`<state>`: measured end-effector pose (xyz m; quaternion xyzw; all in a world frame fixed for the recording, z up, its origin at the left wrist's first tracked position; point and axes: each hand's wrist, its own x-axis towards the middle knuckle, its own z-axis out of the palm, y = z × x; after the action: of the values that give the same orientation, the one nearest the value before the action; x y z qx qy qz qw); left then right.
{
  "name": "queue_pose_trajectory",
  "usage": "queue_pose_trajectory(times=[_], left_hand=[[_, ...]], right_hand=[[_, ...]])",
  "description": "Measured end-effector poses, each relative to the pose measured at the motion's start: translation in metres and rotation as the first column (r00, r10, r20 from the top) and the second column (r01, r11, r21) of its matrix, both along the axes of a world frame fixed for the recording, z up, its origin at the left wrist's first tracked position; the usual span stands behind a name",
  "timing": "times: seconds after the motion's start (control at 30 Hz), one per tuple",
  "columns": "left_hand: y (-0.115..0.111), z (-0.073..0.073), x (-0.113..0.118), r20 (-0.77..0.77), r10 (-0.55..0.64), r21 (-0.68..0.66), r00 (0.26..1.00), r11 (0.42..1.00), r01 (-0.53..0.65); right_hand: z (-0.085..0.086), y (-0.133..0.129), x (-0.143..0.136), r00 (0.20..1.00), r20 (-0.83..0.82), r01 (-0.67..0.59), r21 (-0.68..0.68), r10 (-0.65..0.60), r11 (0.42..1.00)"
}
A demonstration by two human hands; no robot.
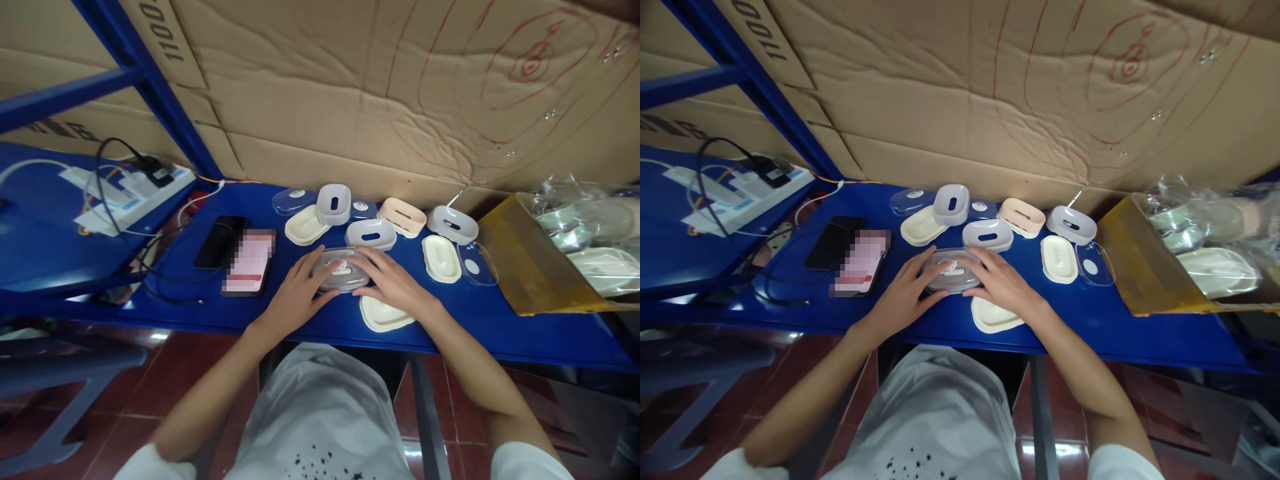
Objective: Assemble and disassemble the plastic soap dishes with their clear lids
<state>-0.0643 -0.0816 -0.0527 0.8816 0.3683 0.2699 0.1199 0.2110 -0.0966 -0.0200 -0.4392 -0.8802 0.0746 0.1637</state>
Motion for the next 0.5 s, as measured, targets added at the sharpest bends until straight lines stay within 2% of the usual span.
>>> queue_pose_trajectory(times=[0.13,0.33,0.43,0.5], left_hand=[[0.006,0.005,-0.001,-0.099,0.014,0.026,0.995,1.0,-0.012],[0.004,0.006,0.0,-0.175,0.026,0.085,0.984,0.996,-0.011],[0.007,0.007,-0.001,-0.186,0.058,0.092,0.981,0.995,-0.042],[0.01,0.008,-0.003,-0.176,0.089,0.109,0.98,0.992,-0.07]], right_hand=[[-0.003,0.004,0.006,0.997,0.069,-0.045,0.062,0.041,0.997],[-0.01,0.007,0.007,0.997,0.014,-0.078,0.071,0.077,0.994],[-0.002,0.008,0.013,0.998,-0.017,-0.061,0.081,0.062,0.995],[0.006,0.009,0.026,0.997,-0.075,0.005,0.086,0.001,0.996]])
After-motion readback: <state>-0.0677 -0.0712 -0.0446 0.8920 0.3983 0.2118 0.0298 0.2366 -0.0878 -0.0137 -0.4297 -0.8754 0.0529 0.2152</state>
